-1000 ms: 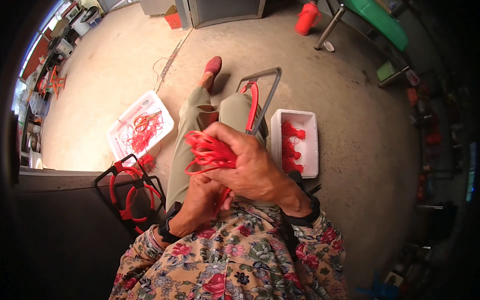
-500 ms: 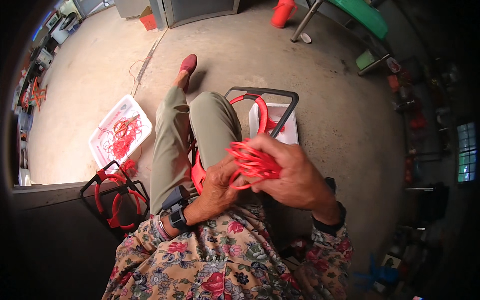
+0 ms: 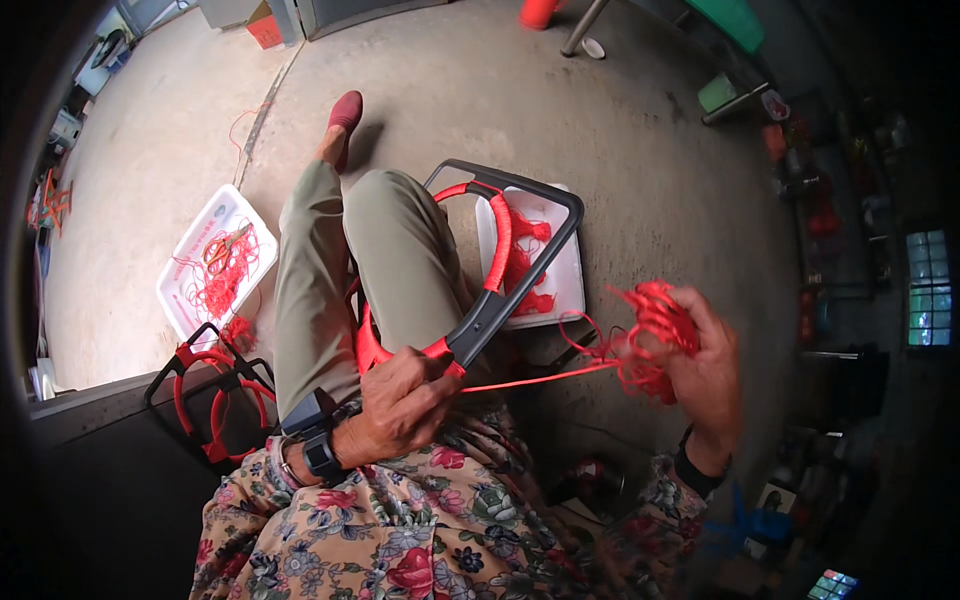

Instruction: The person is wrapping a red cord tightly and repeatedly around a black circular frame.

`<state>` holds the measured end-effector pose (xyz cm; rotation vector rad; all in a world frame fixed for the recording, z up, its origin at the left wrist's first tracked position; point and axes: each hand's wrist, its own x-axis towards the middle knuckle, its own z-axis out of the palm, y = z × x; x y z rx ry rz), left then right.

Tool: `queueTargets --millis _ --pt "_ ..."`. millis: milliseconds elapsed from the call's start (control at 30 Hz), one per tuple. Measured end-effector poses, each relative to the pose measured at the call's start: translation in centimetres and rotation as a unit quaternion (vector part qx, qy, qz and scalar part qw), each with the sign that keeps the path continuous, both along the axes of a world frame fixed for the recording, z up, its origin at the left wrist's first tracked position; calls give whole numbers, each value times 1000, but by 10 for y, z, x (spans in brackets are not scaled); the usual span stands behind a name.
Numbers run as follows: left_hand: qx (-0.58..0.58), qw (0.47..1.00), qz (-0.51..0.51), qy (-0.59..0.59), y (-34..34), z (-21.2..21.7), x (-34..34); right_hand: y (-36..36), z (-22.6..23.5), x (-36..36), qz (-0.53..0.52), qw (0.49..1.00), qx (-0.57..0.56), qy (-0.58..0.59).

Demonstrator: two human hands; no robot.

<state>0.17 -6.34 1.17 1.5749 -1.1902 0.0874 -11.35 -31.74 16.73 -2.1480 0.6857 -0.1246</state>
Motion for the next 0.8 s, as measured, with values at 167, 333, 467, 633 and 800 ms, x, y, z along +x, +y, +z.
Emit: queueTargets --millis 167,333,467,633,800 --pt "-1 999 -45 -26 5 0 0 -31 -65 -1 -14 975 -222 -14" --pt "5 999 -50 5 6 -1 2 -24 -117 -11 -162 985 -15 53" --pt "1 996 -38 85 0 -1 3 5 -114 2 -126 973 46 186" --pt "24 898 -14 439 -11 14 8 2 -116 -19 -66 950 303 21" --pt "-25 716 -28 697 -26 17 13 -9 -117 -23 35 979 96 176"
